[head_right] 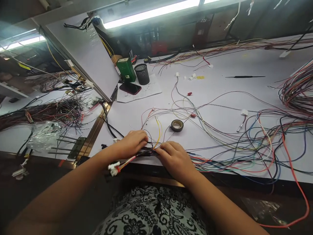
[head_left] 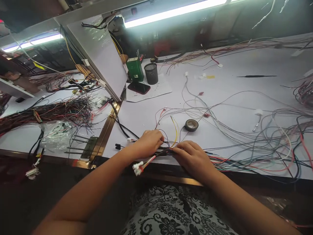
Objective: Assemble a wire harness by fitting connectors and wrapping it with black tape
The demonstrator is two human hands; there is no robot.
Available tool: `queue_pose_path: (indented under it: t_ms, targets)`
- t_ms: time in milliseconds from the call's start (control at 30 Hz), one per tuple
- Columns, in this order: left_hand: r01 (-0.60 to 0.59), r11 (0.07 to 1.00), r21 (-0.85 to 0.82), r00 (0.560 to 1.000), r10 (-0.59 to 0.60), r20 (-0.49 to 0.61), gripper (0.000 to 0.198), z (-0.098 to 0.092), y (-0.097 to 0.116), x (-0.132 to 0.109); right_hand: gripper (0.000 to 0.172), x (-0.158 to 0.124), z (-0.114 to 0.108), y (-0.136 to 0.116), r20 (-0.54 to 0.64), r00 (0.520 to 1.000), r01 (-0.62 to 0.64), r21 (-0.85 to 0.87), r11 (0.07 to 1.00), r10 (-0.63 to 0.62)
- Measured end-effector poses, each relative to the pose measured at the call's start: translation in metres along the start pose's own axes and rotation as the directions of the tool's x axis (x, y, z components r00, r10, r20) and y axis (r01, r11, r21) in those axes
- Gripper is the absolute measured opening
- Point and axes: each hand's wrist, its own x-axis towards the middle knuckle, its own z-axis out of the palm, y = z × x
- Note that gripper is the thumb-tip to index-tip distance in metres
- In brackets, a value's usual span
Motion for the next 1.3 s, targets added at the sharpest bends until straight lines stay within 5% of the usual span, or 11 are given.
queue_pose_path:
  t_ms: [267, 500, 600, 700, 1033, 1200, 1300]
  targets:
    - [-0.199, 0.980, -0.002, 0.979, 0.199, 0.042, 0.027, -0.011, -0.004, -0.020, 0.018, -0.005, 0.009, 0.007, -0.024, 0.997, -0.069, 0.054, 0.996, 0.070]
    - [-0.104, 0.990, -0.094, 0.995, 0.104, -0.005, 0.026, -0.004, -0.001, -0.022, 0.015, -0.002, 0.013, 0.009, 0.043, 0.997, -0.067, -0.005, 0.998, 0.067]
    - [-0.042, 0.999, 0.018, 0.999, 0.041, 0.036, 0.042, -0.004, 0.018, -0.019, 0.016, -0.001, 0.010, 0.005, 0.047, 0.997, -0.060, -0.022, 0.998, 0.061]
    - [-0.022, 0.988, 0.154, 0.999, 0.016, 0.043, 0.035, 0.003, 0.034, -0.018, 0.019, -0.001, 0.006, 0.004, 0.038, 0.995, -0.087, -0.050, 0.995, 0.089]
    - [-0.396, 0.815, 0.424, 0.915, 0.388, 0.109, 0.011, -0.004, 0.013, -0.020, 0.059, 0.007, 0.000, 0.018, 0.174, 0.985, 0.012, -0.075, 0.997, 0.002]
    - [-0.228, 0.873, 0.431, 0.967, 0.254, -0.003, 0.014, 0.007, 0.009, -0.022, 0.049, 0.005, 0.001, 0.016, 0.167, 0.986, 0.007, -0.126, 0.992, 0.014]
    - [-0.235, 0.886, 0.399, 0.966, 0.259, -0.007, 0.028, 0.014, 0.001, -0.025, 0.047, 0.004, 0.004, 0.014, 0.151, 0.987, -0.030, -0.151, 0.988, 0.052]
